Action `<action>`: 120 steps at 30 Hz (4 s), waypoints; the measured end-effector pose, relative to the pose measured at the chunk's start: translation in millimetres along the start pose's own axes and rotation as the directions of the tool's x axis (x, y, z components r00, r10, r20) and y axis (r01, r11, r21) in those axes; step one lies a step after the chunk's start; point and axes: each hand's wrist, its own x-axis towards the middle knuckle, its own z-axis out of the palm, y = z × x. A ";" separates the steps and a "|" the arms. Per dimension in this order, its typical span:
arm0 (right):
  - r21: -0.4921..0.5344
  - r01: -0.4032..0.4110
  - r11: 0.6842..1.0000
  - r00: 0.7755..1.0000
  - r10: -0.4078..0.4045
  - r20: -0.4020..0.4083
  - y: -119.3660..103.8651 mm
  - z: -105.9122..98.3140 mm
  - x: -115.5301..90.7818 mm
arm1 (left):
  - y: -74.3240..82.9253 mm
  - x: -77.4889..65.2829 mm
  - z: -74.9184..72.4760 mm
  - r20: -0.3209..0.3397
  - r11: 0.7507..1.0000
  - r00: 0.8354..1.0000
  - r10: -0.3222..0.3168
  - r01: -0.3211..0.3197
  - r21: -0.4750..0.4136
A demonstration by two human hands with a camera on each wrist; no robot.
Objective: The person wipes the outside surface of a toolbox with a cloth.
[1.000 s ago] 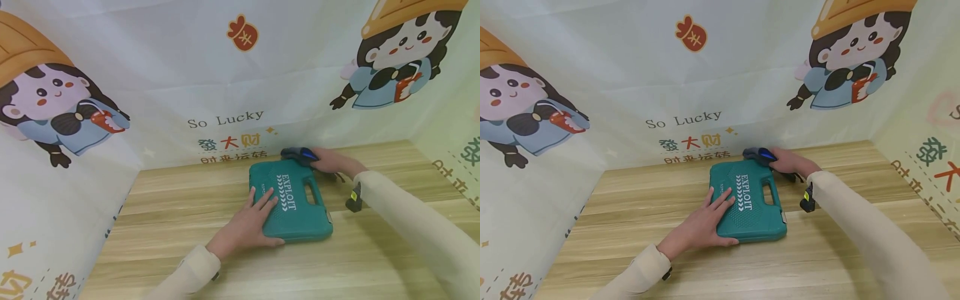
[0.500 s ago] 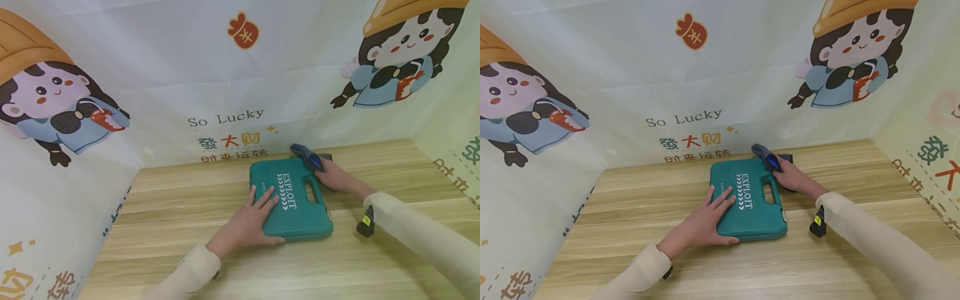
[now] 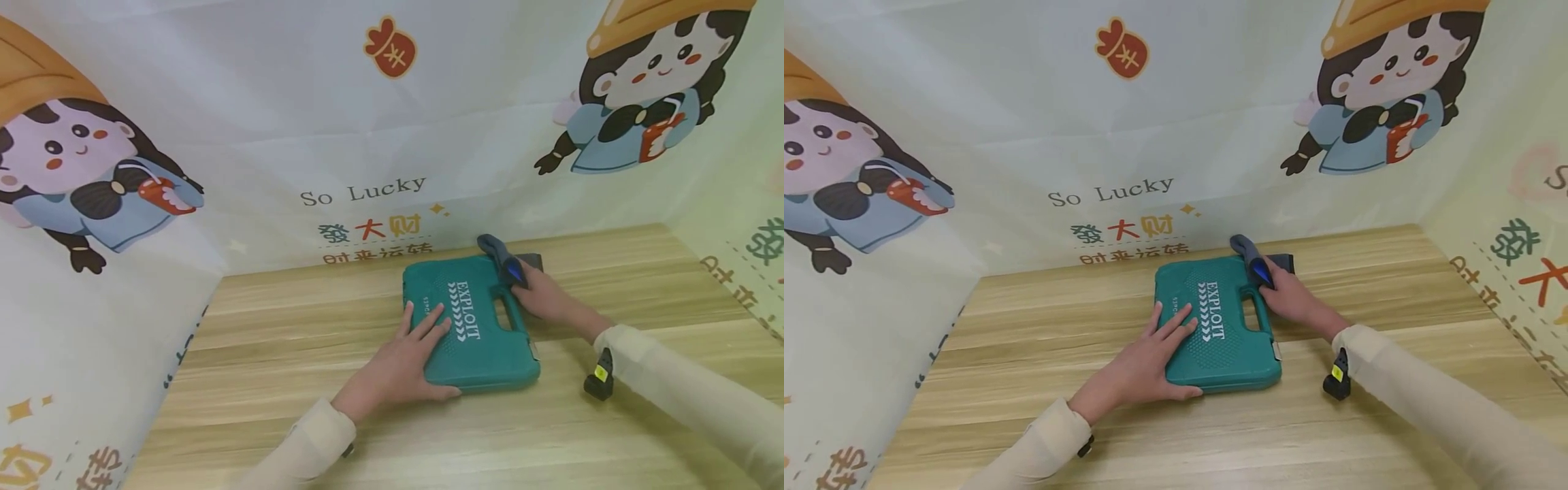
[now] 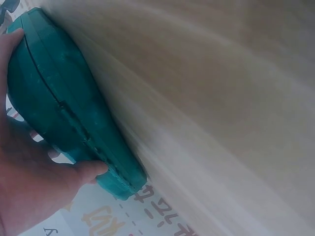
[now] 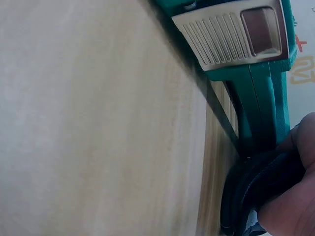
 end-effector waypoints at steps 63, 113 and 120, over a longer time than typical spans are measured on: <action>0.309 -0.116 0.944 0.979 0.161 -0.123 -48.0 23.1 -104.4 | -2.2 3.9 4.7 -0.041 1.000 0.999 0.006 -0.004 0.031; 0.268 -0.052 0.962 0.981 0.099 -0.165 -58.7 30.7 -113.5 | -3.1 3.3 4.6 -0.042 1.000 0.999 -0.006 0.007 0.011; 0.227 -0.021 0.974 0.981 0.064 -0.184 -60.9 27.0 -108.5 | -3.9 3.0 6.7 -0.041 1.000 0.999 -0.010 0.011 0.012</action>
